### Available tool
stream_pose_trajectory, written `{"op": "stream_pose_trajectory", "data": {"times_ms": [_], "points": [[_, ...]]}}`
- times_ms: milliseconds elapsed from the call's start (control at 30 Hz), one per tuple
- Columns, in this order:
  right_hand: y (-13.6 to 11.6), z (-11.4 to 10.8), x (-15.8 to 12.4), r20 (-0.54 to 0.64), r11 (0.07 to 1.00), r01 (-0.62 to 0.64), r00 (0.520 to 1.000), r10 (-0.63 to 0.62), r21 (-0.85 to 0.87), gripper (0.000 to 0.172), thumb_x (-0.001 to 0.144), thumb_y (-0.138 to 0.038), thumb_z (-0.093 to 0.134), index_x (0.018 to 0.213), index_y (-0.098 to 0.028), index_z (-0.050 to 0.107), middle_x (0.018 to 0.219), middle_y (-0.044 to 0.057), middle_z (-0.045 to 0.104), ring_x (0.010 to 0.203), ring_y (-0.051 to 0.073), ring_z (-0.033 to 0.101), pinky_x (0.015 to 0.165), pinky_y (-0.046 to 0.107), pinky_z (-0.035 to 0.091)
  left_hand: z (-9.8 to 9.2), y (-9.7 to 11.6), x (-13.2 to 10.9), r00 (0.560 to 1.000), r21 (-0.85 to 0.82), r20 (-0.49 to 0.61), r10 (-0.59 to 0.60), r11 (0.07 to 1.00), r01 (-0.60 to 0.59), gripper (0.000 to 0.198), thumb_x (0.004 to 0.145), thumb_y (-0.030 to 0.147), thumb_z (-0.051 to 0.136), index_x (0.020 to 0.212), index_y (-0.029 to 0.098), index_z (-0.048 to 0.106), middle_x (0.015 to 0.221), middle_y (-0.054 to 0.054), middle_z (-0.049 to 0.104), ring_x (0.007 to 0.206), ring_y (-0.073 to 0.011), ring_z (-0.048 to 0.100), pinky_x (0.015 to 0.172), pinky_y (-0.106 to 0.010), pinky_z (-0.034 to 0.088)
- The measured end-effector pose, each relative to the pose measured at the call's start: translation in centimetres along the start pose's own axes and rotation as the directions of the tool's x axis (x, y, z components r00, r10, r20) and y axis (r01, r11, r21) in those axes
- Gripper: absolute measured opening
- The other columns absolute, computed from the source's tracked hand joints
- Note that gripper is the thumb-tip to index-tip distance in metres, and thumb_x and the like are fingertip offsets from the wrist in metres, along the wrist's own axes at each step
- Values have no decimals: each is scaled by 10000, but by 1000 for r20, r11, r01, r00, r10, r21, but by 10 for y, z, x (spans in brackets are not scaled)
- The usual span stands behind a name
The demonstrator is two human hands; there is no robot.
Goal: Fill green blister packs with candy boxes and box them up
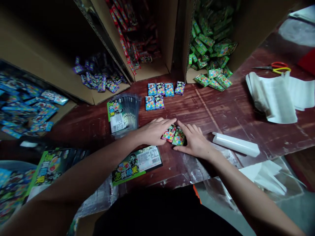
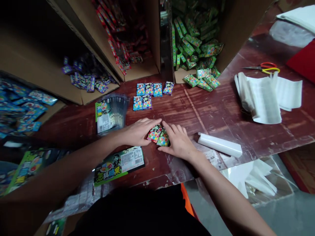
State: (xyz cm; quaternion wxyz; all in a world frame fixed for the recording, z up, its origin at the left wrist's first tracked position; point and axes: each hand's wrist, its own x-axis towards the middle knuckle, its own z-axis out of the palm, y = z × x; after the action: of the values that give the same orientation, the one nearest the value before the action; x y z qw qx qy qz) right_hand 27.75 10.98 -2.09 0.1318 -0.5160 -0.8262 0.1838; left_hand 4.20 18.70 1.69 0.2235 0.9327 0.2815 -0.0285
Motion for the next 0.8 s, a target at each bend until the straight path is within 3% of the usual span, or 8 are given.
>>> {"op": "stream_pose_trajectory", "data": {"times_ms": [100,200,333,400,500,633,800], "points": [[0,4,5,-42,999,15,999,-13,44,1123,815,-734,641,1624,-165,111,1480,206,499,1200,389,492,981,531,421,7,4,10,995,-28,-61,-83,996,81,1100,765,402,734,1609,99,97,1522,-224,448,1285,-349,512,1096,-454,390],[3,4,2,-55,996,20,998,-16,85,991,850,-658,653,1604,-191,213,1402,163,574,1123,351,517,978,505,413,7,17,0,993,-47,-62,-95,995,92,1221,757,447,777,1611,111,-29,1571,-244,381,1330,-356,487,1088,-441,399],[3,1,-14,-96,991,59,994,-47,123,887,853,-608,676,1568,-243,299,1391,136,575,1129,336,526,992,506,397,16,41,-61,966,24,-133,-223,973,228,1372,627,676,812,1616,189,-6,1673,-217,197,1482,-441,276,1178,-551,263],[-2,2,-23,-93,989,88,993,-77,122,877,854,-609,677,1567,-257,306,1379,130,577,1124,334,522,990,507,395,29,52,-95,928,38,-131,-348,934,355,1329,606,692,812,1608,190,97,1632,-223,291,1438,-470,329,1150,-600,279],[-12,8,-31,-18,982,141,990,-140,125,891,835,-619,690,1575,-310,302,1345,108,594,1089,335,510,960,510,401,51,62,-125,877,-3,-126,-464,884,467,1098,688,568,803,1557,179,256,1481,-198,485,1309,-414,478,1103,-563,368],[-25,13,-29,92,950,249,959,-270,191,910,834,-596,701,1591,-346,264,1346,85,592,1138,332,485,985,512,396,66,62,-128,887,-87,-172,-429,903,420,972,737,502,784,1523,176,316,1424,-166,513,1294,-363,488,1135,-528,366],[-32,16,-19,142,918,333,919,-367,215,957,843,-622,689,1615,-332,205,1314,89,606,1160,328,511,1040,536,395,67,60,-121,919,-158,-187,-348,934,321,951,748,499,785,1531,219,322,1422,-138,494,1324,-344,456,1167,-510,349]]}}
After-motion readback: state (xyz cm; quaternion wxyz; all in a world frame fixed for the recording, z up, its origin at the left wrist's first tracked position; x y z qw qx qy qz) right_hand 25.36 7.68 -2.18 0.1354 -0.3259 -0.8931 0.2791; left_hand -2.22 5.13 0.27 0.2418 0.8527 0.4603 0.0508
